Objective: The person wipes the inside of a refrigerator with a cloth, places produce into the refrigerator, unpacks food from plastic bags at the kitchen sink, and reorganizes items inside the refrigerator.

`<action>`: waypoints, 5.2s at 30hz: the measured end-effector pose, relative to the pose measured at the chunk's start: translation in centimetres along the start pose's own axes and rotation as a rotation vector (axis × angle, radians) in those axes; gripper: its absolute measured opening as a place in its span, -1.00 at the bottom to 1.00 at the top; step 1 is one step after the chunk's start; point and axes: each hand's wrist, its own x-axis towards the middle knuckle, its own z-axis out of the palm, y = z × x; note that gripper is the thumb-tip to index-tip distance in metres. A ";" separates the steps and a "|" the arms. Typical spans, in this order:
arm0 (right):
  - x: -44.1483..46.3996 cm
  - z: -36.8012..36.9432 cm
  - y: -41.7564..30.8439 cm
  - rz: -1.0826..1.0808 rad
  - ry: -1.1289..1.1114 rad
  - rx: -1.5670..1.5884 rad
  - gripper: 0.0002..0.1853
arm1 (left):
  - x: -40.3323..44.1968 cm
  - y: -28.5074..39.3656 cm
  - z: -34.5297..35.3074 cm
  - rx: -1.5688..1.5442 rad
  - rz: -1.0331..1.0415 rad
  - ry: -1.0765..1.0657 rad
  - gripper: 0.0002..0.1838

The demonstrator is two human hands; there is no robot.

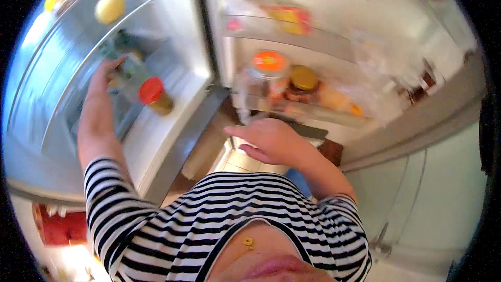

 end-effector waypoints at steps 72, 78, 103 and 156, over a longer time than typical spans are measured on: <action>-11.1 -19.6 -0.2 -0.050 0.922 -0.745 -0.46 | -35.8 27.7 9.7 -0.717 1.552 -0.226 -0.46; -4.8 -12.0 -4.5 0.063 0.563 0.470 -0.51 | -39.6 20.6 19.0 -1.226 1.323 -0.598 -0.43; 2.7 -1.9 0.7 0.280 0.160 0.992 -0.71 | -37.5 5.9 19.1 -1.421 0.504 -0.488 -0.60; -8.4 -0.5 7.7 0.311 0.422 0.035 -0.55 | -36.1 4.3 22.6 -0.279 1.090 0.009 -0.09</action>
